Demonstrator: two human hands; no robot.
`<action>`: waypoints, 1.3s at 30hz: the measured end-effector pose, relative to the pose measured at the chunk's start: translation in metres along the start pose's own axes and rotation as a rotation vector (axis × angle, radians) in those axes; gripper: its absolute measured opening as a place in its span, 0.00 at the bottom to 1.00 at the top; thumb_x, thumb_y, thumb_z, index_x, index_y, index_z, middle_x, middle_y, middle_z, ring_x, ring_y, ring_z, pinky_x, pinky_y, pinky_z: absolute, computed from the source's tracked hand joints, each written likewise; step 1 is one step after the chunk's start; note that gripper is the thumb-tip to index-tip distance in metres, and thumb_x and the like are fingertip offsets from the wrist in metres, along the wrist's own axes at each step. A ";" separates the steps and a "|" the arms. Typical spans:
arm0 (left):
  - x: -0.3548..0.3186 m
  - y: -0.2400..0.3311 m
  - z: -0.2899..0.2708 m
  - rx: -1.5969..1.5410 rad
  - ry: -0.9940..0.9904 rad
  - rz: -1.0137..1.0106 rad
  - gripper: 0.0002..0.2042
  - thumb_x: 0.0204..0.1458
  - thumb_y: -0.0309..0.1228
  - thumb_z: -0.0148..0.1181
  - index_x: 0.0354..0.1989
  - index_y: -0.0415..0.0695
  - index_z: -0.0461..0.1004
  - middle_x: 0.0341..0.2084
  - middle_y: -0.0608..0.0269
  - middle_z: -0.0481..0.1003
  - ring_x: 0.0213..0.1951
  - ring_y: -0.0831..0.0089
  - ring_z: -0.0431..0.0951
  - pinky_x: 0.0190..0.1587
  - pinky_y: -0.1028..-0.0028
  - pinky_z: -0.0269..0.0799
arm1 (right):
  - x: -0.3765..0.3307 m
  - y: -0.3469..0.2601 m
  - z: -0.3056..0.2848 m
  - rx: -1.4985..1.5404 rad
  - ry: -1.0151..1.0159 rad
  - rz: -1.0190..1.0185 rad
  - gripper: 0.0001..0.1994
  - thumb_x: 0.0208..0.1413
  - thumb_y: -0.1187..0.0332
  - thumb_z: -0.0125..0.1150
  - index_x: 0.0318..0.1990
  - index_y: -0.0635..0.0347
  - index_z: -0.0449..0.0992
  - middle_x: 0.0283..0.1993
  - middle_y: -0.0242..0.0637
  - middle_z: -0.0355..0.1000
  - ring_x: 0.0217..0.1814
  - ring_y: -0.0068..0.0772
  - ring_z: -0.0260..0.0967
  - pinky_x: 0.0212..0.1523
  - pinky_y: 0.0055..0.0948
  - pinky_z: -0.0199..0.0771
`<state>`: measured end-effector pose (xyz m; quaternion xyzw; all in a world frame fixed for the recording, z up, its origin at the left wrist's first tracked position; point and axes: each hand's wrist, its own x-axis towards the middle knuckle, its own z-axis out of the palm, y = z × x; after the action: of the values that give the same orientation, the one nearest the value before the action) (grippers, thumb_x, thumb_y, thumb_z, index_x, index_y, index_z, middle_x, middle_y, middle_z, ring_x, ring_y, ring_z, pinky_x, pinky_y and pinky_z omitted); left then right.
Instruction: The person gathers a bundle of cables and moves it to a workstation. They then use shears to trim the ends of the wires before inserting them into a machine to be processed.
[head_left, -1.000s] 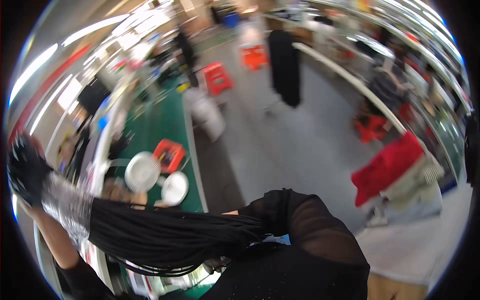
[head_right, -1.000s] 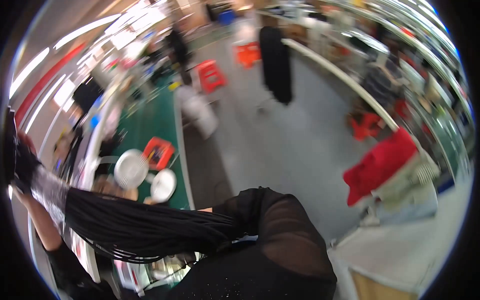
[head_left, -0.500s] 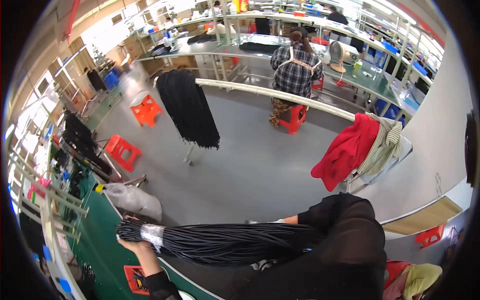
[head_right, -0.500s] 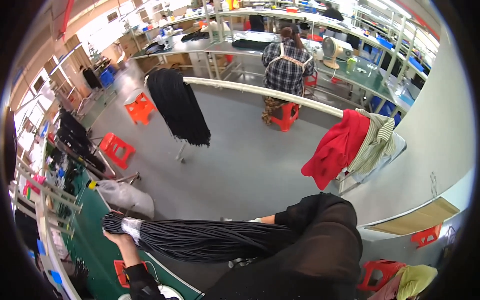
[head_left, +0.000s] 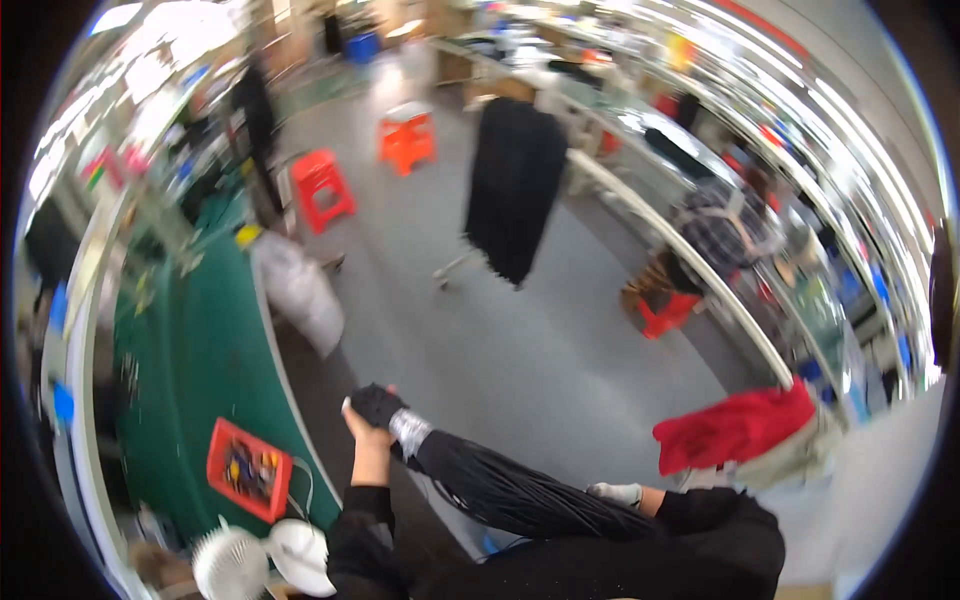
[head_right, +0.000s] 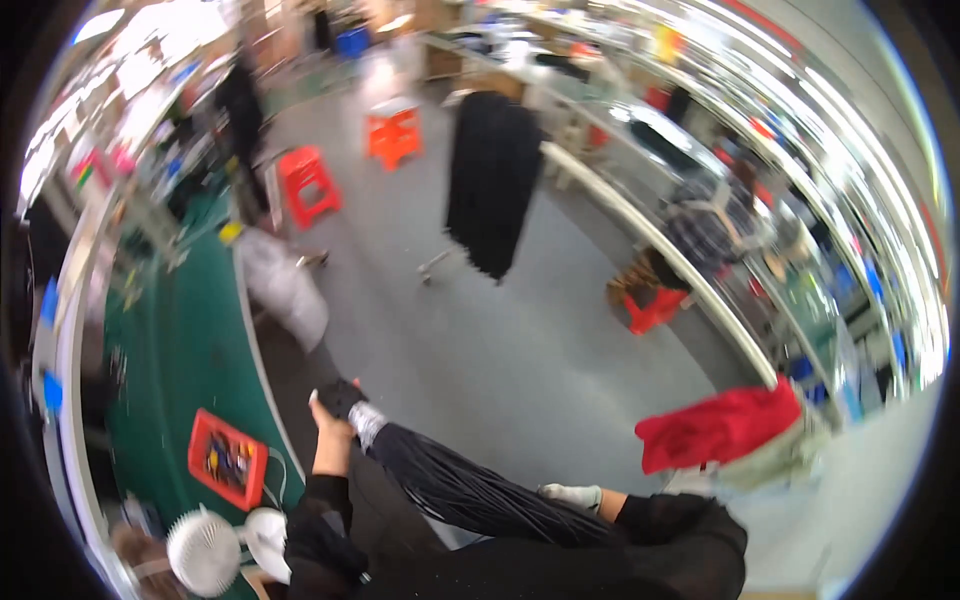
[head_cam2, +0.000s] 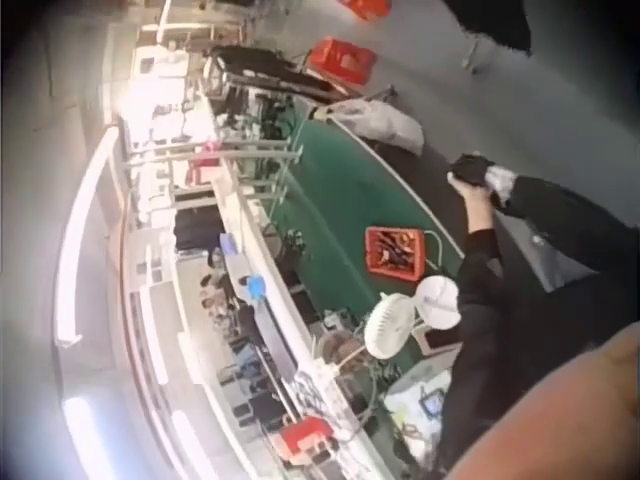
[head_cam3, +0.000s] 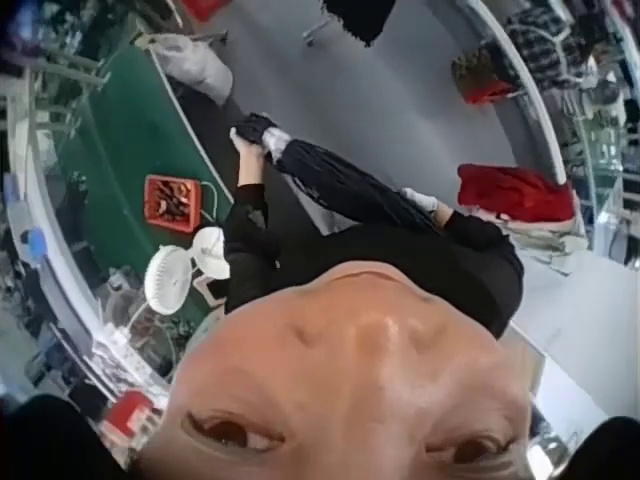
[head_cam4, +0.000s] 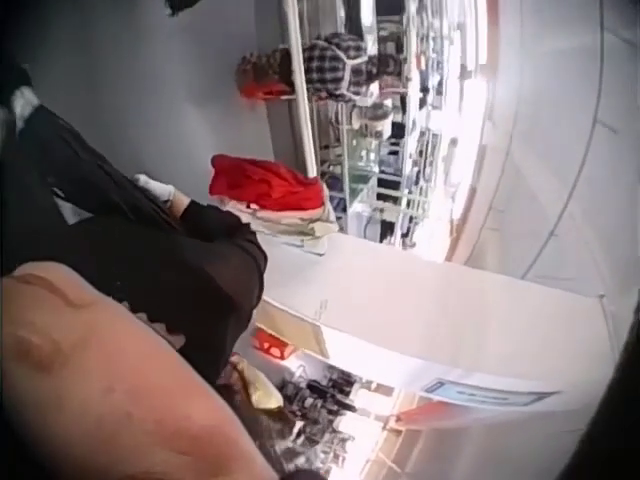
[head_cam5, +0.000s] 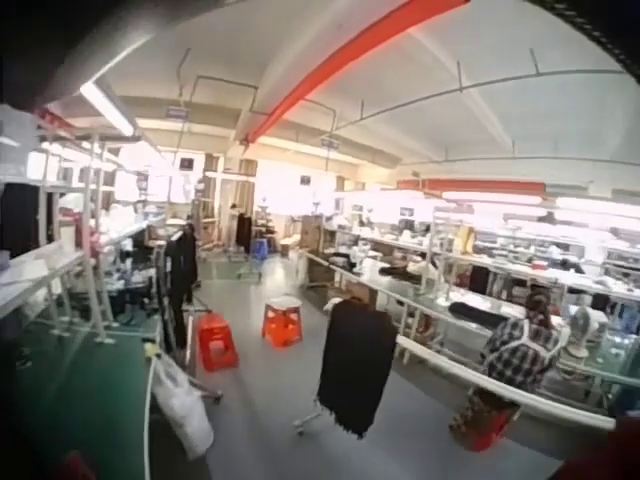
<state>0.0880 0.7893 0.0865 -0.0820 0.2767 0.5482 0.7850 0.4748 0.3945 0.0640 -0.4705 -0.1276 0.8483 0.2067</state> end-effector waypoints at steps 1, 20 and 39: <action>0.005 0.002 0.005 -0.007 0.037 -0.025 0.25 0.51 0.54 0.41 0.34 0.43 0.72 0.32 0.55 0.75 0.37 0.53 0.75 0.42 0.55 0.73 | 0.006 -0.002 -0.008 0.009 0.003 0.002 0.23 0.61 0.57 0.46 0.56 0.66 0.67 0.51 0.41 0.72 0.51 0.32 0.69 0.52 0.31 0.68; -0.005 0.097 0.048 -0.290 0.087 0.166 0.34 0.51 0.64 0.40 0.41 0.41 0.75 0.37 0.51 0.77 0.38 0.54 0.77 0.47 0.53 0.72 | 0.081 -0.236 0.013 -0.272 0.006 0.054 0.24 0.63 0.56 0.44 0.58 0.66 0.65 0.55 0.42 0.69 0.56 0.35 0.67 0.56 0.33 0.66; 0.110 0.473 0.120 -0.058 -0.053 0.498 0.47 0.44 0.76 0.35 0.50 0.39 0.70 0.41 0.48 0.76 0.45 0.56 0.75 0.52 0.49 0.65 | 0.317 -0.599 0.310 -0.567 -0.614 -0.067 0.28 0.64 0.51 0.42 0.63 0.65 0.60 0.60 0.43 0.65 0.58 0.36 0.66 0.58 0.33 0.66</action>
<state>-0.2720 1.1126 0.2114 -0.0197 0.2518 0.7344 0.6300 0.1996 1.0652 0.2366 -0.2296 -0.4272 0.8732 0.0489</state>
